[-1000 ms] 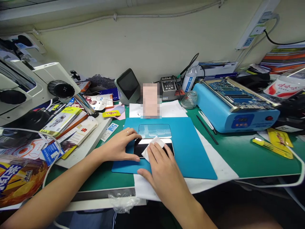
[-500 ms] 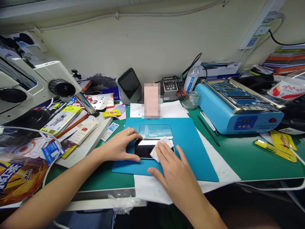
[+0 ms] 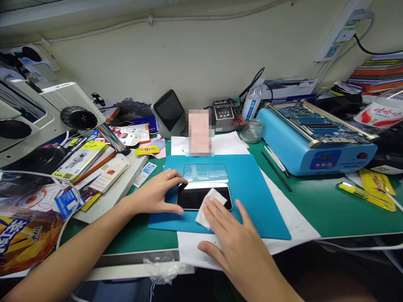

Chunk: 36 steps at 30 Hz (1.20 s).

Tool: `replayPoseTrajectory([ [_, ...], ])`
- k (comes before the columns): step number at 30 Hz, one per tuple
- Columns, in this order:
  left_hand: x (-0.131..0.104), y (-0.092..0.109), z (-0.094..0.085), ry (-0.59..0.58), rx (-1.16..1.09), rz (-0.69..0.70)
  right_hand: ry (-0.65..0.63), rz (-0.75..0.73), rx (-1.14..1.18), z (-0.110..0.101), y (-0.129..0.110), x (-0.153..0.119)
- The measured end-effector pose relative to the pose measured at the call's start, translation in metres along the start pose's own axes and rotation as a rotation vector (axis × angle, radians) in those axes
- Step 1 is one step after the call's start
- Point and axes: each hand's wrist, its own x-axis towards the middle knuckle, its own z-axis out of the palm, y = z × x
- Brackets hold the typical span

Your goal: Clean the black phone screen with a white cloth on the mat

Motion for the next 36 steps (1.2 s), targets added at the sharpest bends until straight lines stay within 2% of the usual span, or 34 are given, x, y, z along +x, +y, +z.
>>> replayPoseTrajectory([
  [3, 0.0, -0.001, 0.0, -0.003, 0.006, -0.007, 0.002, 0.067, -0.065, -0.001, 0.018, -0.01],
  [5, 0.001, 0.0, 0.0, -0.007, 0.005, -0.009, -0.006, 0.101, -0.101, 0.0, 0.02, -0.003],
  [10, 0.001, 0.0, 0.0, -0.002, -0.022, -0.003, -0.044, 0.134, -0.096, 0.012, -0.011, 0.042],
  [13, 0.0, 0.0, 0.0, 0.001, -0.027, 0.012, -0.038, 0.118, -0.039, 0.015, -0.03, 0.056],
  [16, -0.001, -0.001, 0.0, -0.008, -0.019, 0.015, -0.024, 0.074, -0.016, 0.01, -0.029, 0.043],
  [21, -0.001, -0.001, -0.001, -0.02, 0.013, -0.003, 0.007, 0.052, -0.052, -0.002, 0.003, -0.001],
  [24, 0.0, -0.002, -0.001, -0.015, 0.002, -0.003, -0.001, 0.028, -0.062, -0.003, 0.012, -0.007],
  [30, -0.001, -0.004, 0.0, -0.006, -0.007, 0.013, -0.087, -0.021, 0.02, 0.003, -0.009, 0.03],
  [36, -0.002, -0.007, 0.003, -0.001, -0.096, 0.051, -0.092, -0.028, 0.102, 0.014, -0.038, 0.063],
])
